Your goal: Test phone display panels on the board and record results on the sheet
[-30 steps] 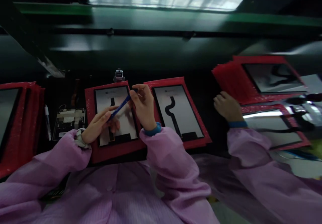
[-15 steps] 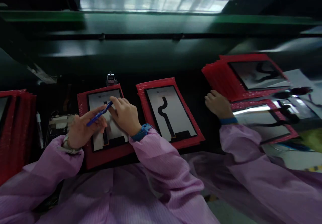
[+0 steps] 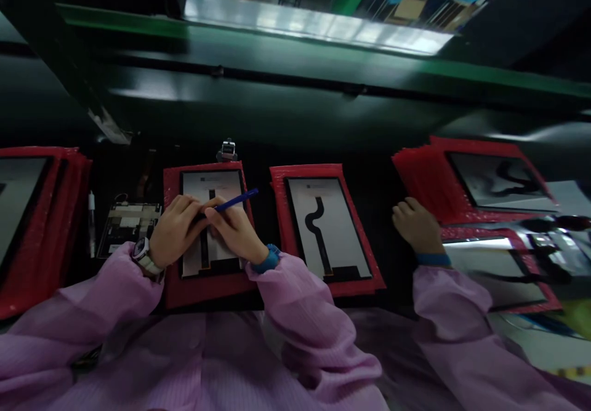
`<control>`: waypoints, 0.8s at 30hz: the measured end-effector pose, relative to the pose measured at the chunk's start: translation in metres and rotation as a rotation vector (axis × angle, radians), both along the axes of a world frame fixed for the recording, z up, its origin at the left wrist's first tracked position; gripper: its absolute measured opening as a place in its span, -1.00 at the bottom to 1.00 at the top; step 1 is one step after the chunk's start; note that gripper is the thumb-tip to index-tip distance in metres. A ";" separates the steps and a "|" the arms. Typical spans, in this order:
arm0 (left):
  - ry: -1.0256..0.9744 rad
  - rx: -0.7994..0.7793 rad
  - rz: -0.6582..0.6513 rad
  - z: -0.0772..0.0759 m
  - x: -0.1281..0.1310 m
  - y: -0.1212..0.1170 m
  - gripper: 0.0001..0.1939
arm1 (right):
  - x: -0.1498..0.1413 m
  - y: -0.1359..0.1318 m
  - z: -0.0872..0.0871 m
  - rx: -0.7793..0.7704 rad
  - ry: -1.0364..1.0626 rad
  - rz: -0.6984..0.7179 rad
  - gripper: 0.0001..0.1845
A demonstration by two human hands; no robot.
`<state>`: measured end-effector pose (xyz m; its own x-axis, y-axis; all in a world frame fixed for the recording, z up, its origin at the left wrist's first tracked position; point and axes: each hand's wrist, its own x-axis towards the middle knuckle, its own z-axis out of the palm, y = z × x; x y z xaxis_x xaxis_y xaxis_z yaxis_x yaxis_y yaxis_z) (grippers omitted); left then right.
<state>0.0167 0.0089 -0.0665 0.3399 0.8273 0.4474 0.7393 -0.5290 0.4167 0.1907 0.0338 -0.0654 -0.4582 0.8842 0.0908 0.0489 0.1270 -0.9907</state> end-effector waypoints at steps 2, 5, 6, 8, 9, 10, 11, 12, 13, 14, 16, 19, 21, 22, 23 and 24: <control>-0.035 -0.041 -0.040 -0.001 0.000 0.001 -0.72 | 0.000 -0.003 0.000 0.072 -0.040 -0.021 -0.62; -0.129 -0.146 -0.163 -0.004 0.002 0.001 -0.71 | 0.000 -0.006 0.002 0.179 -0.080 -0.129 -0.71; -0.138 -0.167 -0.197 -0.005 0.002 0.001 -0.70 | 0.000 -0.006 0.002 0.194 -0.089 -0.179 -0.73; -0.125 -0.192 -0.239 -0.005 0.003 0.001 -0.69 | 0.000 -0.007 0.003 0.196 -0.109 -0.266 -0.73; -0.118 -0.202 -0.253 -0.005 0.002 0.001 -0.68 | 0.000 -0.007 0.002 0.197 -0.116 -0.290 -0.72; -0.118 -0.209 -0.268 -0.004 0.002 0.001 -0.68 | 0.001 -0.007 0.002 0.203 -0.122 -0.296 -0.71; -0.126 -0.209 -0.282 -0.004 0.002 0.001 -0.68 | 0.001 -0.007 0.002 0.216 -0.127 -0.289 -0.71; -0.140 -0.202 -0.293 -0.002 0.002 0.001 -0.68 | 0.002 -0.007 0.002 0.237 -0.129 -0.273 -0.72; -0.155 -0.191 -0.297 -0.001 0.002 0.001 -0.68 | 0.002 -0.006 0.001 0.263 -0.127 -0.251 -0.74; -0.166 -0.183 -0.291 0.001 0.002 0.001 -0.68 | 0.003 -0.006 0.001 0.289 -0.121 -0.227 -0.75; -0.173 -0.182 -0.265 0.004 0.003 0.001 -0.65 | 0.003 -0.006 0.002 0.325 -0.096 -0.180 -0.77; -0.161 -0.180 -0.236 0.007 0.004 0.001 -0.60 | 0.004 -0.007 0.004 0.314 -0.055 -0.144 -0.76; -0.135 -0.150 -0.224 0.006 0.004 0.001 -0.56 | 0.007 -0.008 0.005 0.275 -0.035 -0.134 -0.73; -0.111 -0.126 -0.225 0.006 0.005 0.001 -0.55 | 0.009 -0.008 0.006 0.258 -0.028 -0.119 -0.71; -0.081 -0.094 -0.242 0.005 0.005 0.001 -0.55 | 0.011 -0.008 0.007 0.247 -0.023 -0.097 -0.68; -0.056 -0.059 -0.273 0.004 0.006 0.002 -0.55 | 0.013 -0.008 0.008 0.238 -0.030 -0.071 -0.66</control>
